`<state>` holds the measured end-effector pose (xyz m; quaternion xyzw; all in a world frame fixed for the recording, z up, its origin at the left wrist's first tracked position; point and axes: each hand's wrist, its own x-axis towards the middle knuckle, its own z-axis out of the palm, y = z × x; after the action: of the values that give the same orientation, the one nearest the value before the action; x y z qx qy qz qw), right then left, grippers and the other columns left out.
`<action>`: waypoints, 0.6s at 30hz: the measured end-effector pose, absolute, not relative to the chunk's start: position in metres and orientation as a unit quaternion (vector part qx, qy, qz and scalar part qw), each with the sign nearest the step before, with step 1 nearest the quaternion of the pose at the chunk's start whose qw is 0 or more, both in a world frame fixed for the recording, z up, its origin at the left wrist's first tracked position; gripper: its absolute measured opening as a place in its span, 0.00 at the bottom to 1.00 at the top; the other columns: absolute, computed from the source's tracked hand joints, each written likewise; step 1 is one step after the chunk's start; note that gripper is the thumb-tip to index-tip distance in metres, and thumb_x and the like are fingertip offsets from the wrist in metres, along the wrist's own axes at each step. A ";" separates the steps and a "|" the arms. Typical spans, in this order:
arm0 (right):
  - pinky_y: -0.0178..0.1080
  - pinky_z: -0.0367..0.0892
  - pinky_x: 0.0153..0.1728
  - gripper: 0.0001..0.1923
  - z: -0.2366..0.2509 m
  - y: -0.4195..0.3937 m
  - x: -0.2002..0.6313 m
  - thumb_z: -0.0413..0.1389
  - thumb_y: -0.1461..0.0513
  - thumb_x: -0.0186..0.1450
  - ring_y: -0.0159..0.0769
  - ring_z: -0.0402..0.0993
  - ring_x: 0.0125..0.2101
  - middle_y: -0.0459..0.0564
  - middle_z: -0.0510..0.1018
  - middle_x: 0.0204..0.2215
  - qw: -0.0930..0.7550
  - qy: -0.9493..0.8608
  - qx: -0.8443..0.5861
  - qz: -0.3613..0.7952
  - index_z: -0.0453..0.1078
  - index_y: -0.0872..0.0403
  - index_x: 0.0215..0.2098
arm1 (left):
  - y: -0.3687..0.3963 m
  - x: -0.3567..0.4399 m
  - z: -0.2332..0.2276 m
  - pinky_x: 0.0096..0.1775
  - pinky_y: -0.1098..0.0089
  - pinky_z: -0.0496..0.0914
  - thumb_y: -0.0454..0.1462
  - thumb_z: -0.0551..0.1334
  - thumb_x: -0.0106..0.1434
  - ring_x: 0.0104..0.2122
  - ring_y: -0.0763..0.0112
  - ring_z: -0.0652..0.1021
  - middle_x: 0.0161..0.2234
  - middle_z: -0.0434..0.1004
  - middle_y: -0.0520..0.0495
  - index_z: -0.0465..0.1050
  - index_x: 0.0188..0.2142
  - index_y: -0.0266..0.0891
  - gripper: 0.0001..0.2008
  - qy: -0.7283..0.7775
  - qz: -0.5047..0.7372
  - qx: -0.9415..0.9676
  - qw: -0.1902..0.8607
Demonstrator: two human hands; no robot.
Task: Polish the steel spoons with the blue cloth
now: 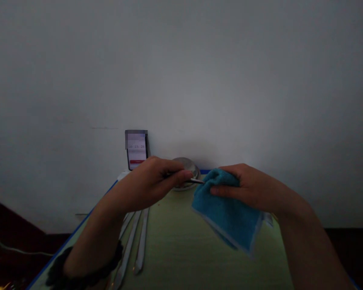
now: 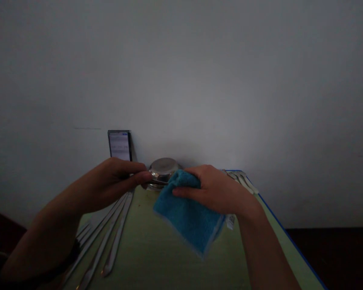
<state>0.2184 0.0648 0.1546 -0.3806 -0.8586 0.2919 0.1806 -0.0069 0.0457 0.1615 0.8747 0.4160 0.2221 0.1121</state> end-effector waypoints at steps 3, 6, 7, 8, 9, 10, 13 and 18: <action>0.32 0.64 0.26 0.16 0.155 0.064 0.218 0.56 0.51 0.54 0.33 0.72 0.30 0.43 0.77 0.30 0.166 -0.843 -0.385 0.336 0.70 0.49 0.37 | 0.046 -0.006 0.162 0.23 0.77 0.58 0.43 0.50 0.63 0.20 0.79 0.66 0.19 0.67 0.54 0.71 0.27 0.35 0.17 0.413 0.225 0.876 0.109; 0.33 0.65 0.27 0.18 0.155 0.064 0.220 0.56 0.51 0.54 0.35 0.73 0.30 0.44 0.77 0.31 0.158 -0.829 -0.382 0.376 0.70 0.50 0.39 | 0.046 -0.008 0.162 0.22 0.77 0.57 0.43 0.50 0.63 0.19 0.80 0.65 0.18 0.66 0.55 0.70 0.26 0.35 0.18 0.414 0.221 0.877 0.103; 0.33 0.66 0.27 0.17 0.154 0.064 0.222 0.56 0.51 0.55 0.35 0.73 0.30 0.44 0.77 0.32 0.161 -0.828 -0.379 0.380 0.70 0.51 0.39 | 0.046 -0.008 0.162 0.22 0.77 0.57 0.43 0.50 0.64 0.19 0.80 0.65 0.17 0.65 0.55 0.70 0.26 0.35 0.18 0.416 0.219 0.877 0.101; 0.33 0.66 0.28 0.16 0.154 0.064 0.223 0.55 0.52 0.56 0.34 0.73 0.30 0.44 0.77 0.32 0.166 -0.829 -0.378 0.378 0.70 0.51 0.39 | 0.046 -0.009 0.162 0.22 0.77 0.57 0.43 0.49 0.64 0.19 0.80 0.65 0.18 0.65 0.55 0.70 0.26 0.35 0.18 0.420 0.217 0.876 0.098; 0.33 0.66 0.28 0.15 0.154 0.064 0.225 0.53 0.52 0.57 0.34 0.72 0.30 0.45 0.77 0.31 0.172 -0.829 -0.382 0.371 0.70 0.52 0.38 | 0.046 -0.010 0.162 0.22 0.77 0.57 0.43 0.49 0.64 0.19 0.80 0.65 0.18 0.65 0.55 0.70 0.26 0.35 0.18 0.425 0.217 0.874 0.094; 0.33 0.65 0.27 0.15 0.154 0.065 0.226 0.52 0.52 0.58 0.33 0.72 0.29 0.45 0.77 0.31 0.179 -0.828 -0.390 0.361 0.70 0.52 0.38 | 0.045 -0.011 0.162 0.23 0.77 0.57 0.43 0.49 0.64 0.20 0.80 0.65 0.18 0.66 0.55 0.70 0.27 0.35 0.18 0.431 0.218 0.871 0.089; 0.33 0.64 0.24 0.16 0.154 0.065 0.228 0.50 0.51 0.59 0.33 0.70 0.26 0.46 0.76 0.28 0.206 -0.822 -0.423 0.322 0.70 0.54 0.36 | 0.043 -0.009 0.162 0.22 0.77 0.57 0.43 0.48 0.64 0.19 0.79 0.65 0.18 0.64 0.55 0.69 0.26 0.35 0.19 0.454 0.233 0.857 0.068; 0.33 0.63 0.27 0.13 0.157 0.063 0.223 0.50 0.53 0.60 0.33 0.70 0.28 0.45 0.75 0.27 0.305 -0.821 -0.425 0.228 0.70 0.53 0.33 | 0.039 -0.001 0.162 0.20 0.78 0.55 0.43 0.48 0.64 0.17 0.81 0.61 0.16 0.58 0.56 0.65 0.22 0.34 0.20 0.468 0.277 0.837 0.061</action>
<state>0.2235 0.0633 0.1569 -0.4249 -0.8212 0.2282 0.3050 -0.0008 0.0388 0.1616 0.8372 0.4679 0.2766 0.0611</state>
